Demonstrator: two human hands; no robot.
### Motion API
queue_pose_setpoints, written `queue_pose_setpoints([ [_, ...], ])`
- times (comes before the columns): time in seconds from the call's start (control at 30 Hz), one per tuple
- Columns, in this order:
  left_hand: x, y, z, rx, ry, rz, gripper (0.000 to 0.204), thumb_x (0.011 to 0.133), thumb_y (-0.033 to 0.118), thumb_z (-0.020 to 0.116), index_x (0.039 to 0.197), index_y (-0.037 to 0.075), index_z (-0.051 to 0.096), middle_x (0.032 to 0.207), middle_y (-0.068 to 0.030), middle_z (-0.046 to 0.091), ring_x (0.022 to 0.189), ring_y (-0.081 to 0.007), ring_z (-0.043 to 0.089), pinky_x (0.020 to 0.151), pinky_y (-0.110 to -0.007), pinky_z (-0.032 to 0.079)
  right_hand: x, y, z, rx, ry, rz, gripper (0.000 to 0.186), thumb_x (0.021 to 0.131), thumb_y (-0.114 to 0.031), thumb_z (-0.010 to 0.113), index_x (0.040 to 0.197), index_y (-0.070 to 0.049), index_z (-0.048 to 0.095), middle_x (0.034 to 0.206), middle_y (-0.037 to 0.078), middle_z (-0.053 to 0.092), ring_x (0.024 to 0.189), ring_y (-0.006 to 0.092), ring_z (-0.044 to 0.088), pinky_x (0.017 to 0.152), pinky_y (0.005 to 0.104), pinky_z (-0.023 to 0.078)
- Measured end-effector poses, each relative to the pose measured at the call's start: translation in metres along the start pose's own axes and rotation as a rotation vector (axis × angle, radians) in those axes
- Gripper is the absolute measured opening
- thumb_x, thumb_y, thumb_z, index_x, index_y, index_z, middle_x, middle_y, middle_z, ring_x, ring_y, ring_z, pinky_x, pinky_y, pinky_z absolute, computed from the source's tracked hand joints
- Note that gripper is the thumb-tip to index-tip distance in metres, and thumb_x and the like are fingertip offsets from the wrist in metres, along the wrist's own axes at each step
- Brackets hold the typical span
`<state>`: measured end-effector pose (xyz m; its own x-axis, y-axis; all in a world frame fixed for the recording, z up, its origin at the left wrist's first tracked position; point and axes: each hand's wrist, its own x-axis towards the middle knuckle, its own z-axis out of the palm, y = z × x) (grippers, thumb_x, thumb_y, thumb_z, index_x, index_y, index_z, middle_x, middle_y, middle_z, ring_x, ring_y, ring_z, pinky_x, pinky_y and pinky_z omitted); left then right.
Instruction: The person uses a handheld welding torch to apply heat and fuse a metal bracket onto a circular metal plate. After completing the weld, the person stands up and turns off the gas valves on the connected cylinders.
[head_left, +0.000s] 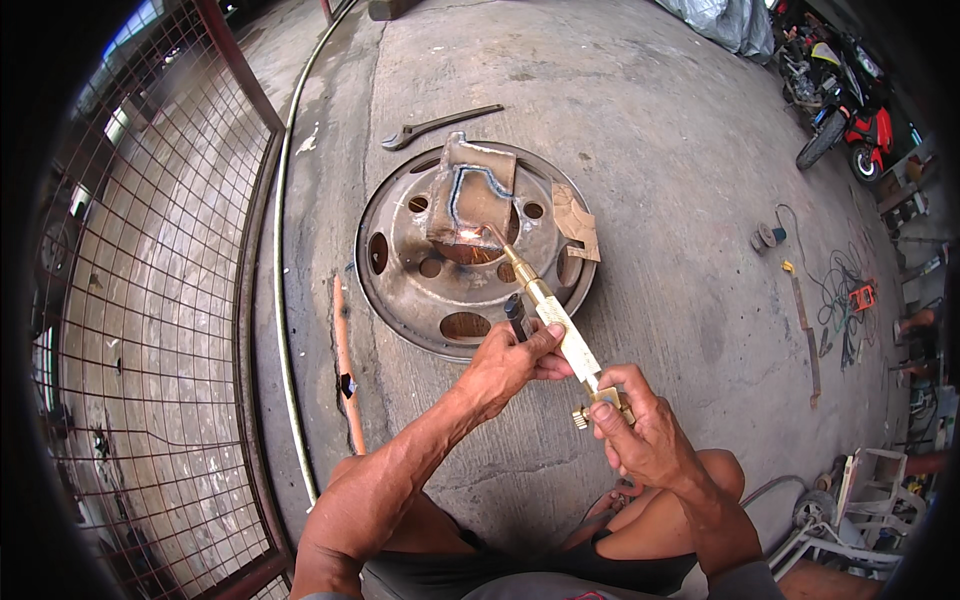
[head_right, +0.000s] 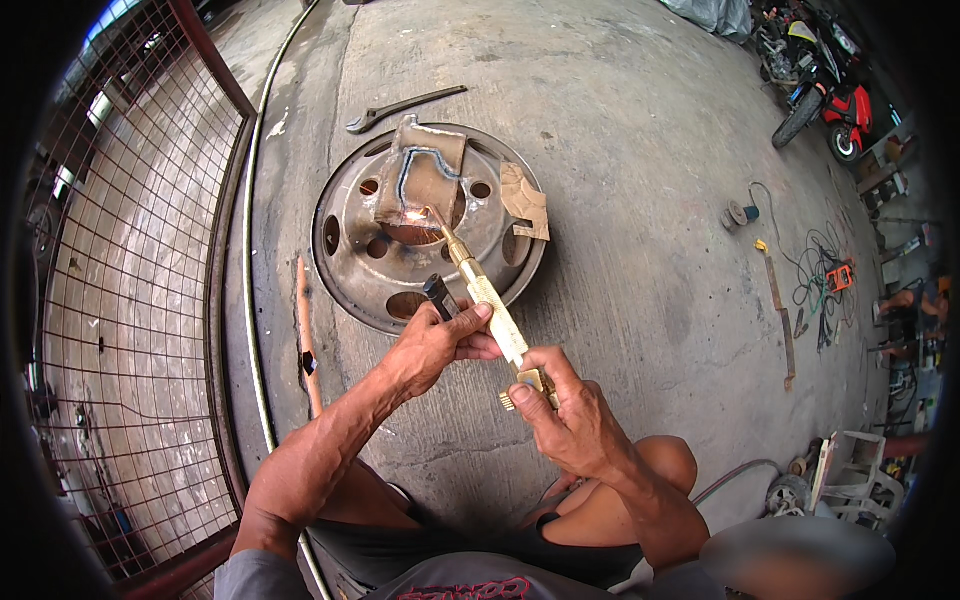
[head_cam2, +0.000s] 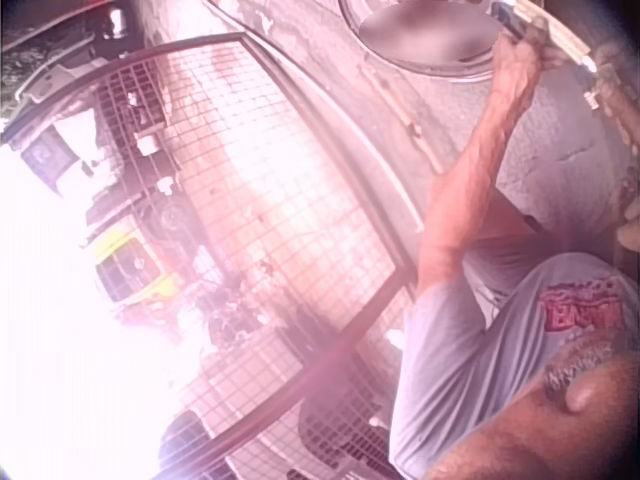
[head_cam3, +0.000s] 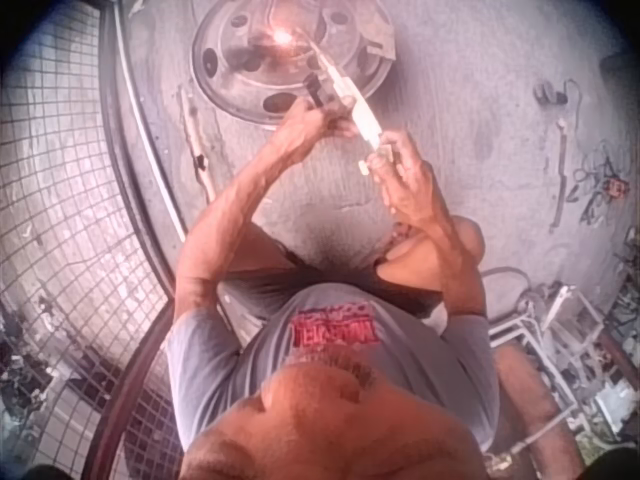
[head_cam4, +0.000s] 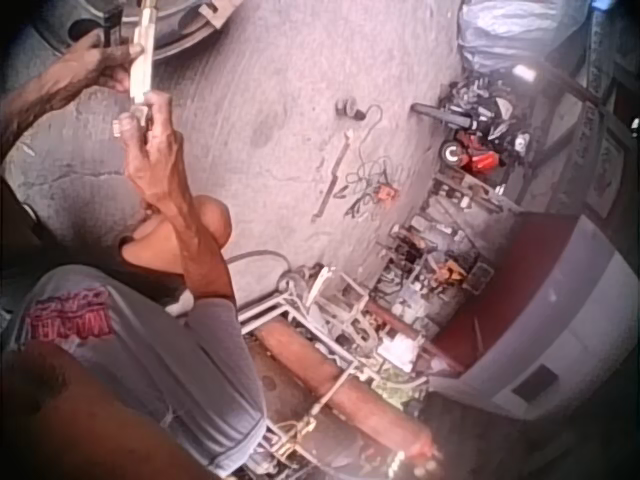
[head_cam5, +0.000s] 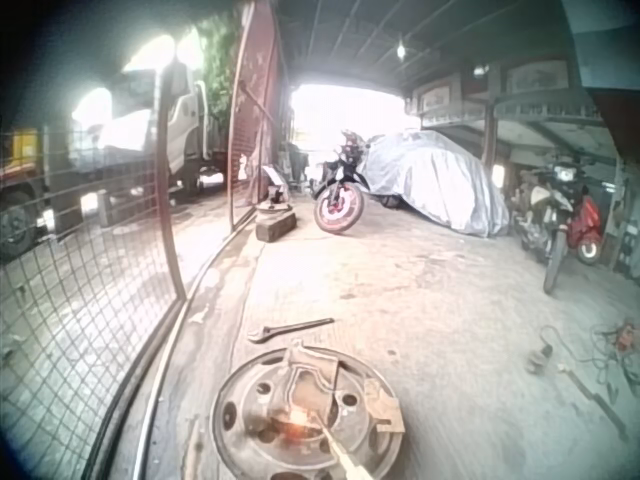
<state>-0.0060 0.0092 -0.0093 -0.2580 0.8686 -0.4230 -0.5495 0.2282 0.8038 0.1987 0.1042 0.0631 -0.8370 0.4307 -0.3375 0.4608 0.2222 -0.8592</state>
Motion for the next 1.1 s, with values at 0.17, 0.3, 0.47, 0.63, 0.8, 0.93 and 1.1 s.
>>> queue_pose_setpoints([
  [0.17,0.0,0.0,0.0,-0.001,0.004,-0.005,0.038,0.107,0.03,0.061,0.119,-0.006,0.064,0.105,-0.0159,0.073,0.09,-0.0197,0.074,0.083,-0.033,0.062,0.0,-0.003,0.0,0.022,-0.026,0.025,0.036,0.109,-0.04,0.054,0.126,-0.01,0.045,0.069,0.004,0.062,0.055,0.0133,0.06,0.053,0.0338,0.048],
  [0.3,0.0,-0.001,-0.001,0.003,0.011,-0.005,0.038,0.108,0.03,0.061,0.118,-0.006,0.065,0.105,-0.0158,0.073,0.089,-0.0196,0.074,0.083,-0.033,0.062,0.0,-0.007,0.0,0.025,-0.038,0.059,0.037,0.108,-0.04,0.057,0.125,-0.01,0.044,0.068,0.004,0.062,0.056,0.0142,0.062,0.053,0.0334,0.049],
  [0.47,-0.001,0.002,0.0,0.024,0.021,-0.013,0.038,0.108,0.031,0.061,0.117,-0.006,0.065,0.106,-0.0163,0.073,0.09,-0.0196,0.074,0.083,-0.033,0.062,0.001,0.001,0.003,0.004,0.022,0.03,0.036,0.105,-0.032,0.065,0.122,-0.01,0.043,0.07,0.005,0.063,0.06,0.0154,0.064,0.055,0.0345,0.05],
  [0.63,-0.001,0.001,-0.001,0.023,0.029,-0.016,0.039,0.108,0.031,0.06,0.118,-0.007,0.065,0.104,-0.017,0.073,0.09,-0.0205,0.074,0.083,-0.033,0.062,0.002,-0.002,0.004,0.028,0.026,0.053,0.036,0.103,-0.028,0.069,0.119,-0.01,0.042,0.071,0.006,0.062,0.063,0.015,0.064,0.057,0.0351,0.05],
  [0.8,0.0,0.001,0.0,0.016,0.021,-0.007,0.039,0.108,0.03,0.06,0.117,-0.007,0.065,0.103,-0.0176,0.074,0.09,-0.0212,0.075,0.083,-0.034,0.063,0.001,-0.001,0.002,0.023,0.026,0.057,0.036,0.103,-0.029,0.069,0.118,-0.01,0.042,0.07,0.006,0.062,0.062,0.0151,0.063,0.057,0.0353,0.05],
  [0.93,-0.001,0.002,0.001,0.015,0.028,-0.007,0.039,0.108,0.03,0.061,0.116,-0.007,0.065,0.102,-0.0177,0.074,0.089,-0.0214,0.075,0.083,-0.034,0.063,0.003,0.003,0.004,0.015,0.022,0.006,0.037,0.104,-0.028,0.066,0.121,-0.01,0.038,0.068,0.003,0.06,0.052,0.0104,0.057,0.046,0.0299,0.045],
  [1.1,-0.002,0.003,0.0,0.008,0.032,-0.002,0.038,0.108,0.03,0.061,0.116,-0.007,0.065,0.102,-0.0176,0.073,0.089,-0.0214,0.075,0.083,-0.034,0.063,0.003,-0.001,0.003,0.016,0.024,0.051,0.037,0.103,-0.029,0.068,0.119,-0.01,0.041,0.07,0.007,0.062,0.062,0.0168,0.064,0.057,0.0361,0.05],
])
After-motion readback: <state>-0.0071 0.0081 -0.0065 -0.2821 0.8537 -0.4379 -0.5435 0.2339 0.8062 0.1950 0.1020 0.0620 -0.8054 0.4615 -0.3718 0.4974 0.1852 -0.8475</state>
